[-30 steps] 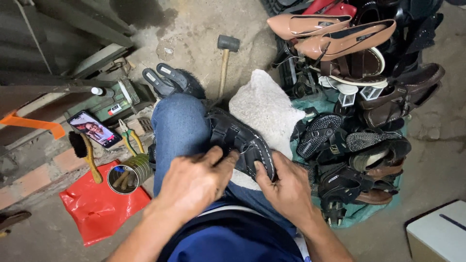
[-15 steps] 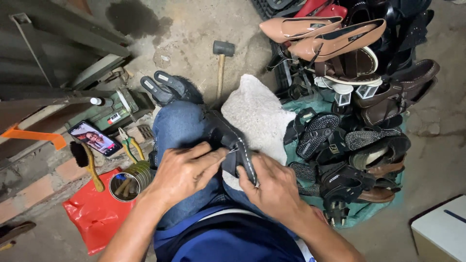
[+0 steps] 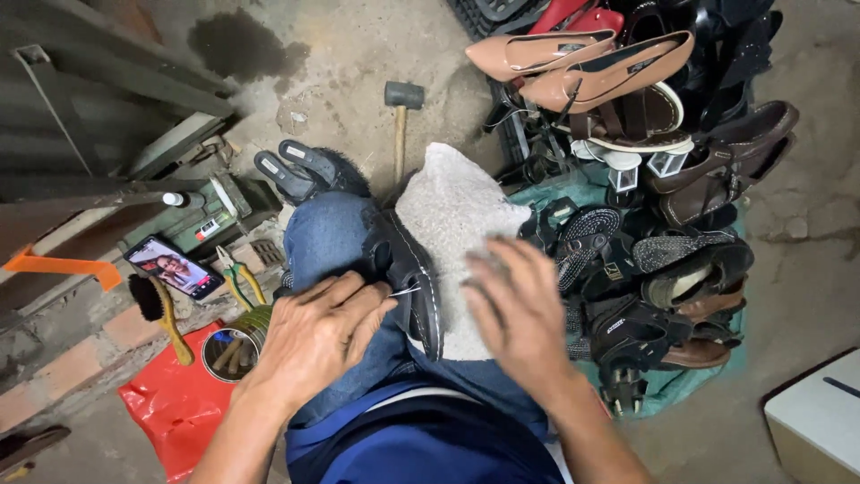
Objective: A person is hand-stitching the sole of a black sandal to repair it.
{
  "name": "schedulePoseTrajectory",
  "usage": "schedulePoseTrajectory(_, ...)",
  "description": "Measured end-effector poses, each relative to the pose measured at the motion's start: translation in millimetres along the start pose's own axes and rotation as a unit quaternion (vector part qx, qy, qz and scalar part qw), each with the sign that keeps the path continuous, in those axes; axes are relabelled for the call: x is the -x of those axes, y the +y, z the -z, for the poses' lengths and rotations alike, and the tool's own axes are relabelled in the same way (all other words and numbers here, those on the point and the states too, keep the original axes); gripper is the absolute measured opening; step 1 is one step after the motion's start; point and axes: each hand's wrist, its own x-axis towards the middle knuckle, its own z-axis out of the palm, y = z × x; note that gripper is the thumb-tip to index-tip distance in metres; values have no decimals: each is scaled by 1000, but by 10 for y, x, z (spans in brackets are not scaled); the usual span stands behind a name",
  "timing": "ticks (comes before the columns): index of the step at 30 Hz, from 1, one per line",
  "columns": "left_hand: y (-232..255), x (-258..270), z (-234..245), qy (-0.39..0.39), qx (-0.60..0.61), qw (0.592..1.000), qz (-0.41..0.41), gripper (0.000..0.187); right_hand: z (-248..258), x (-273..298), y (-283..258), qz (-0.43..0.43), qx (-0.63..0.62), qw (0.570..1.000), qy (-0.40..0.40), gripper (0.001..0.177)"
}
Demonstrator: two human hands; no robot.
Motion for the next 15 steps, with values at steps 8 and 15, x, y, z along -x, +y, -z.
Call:
schedulePoseTrajectory(8, 32, 44, -66, 40, -75, 996, -13, 15, 158, 68, -33, -60, -433, 893, -108, 11)
schedulePoseTrajectory(15, 109, 45, -158, -40, -126, 991, 0, 25, 10, -29, -51, -119, -243, 961, -66, 23)
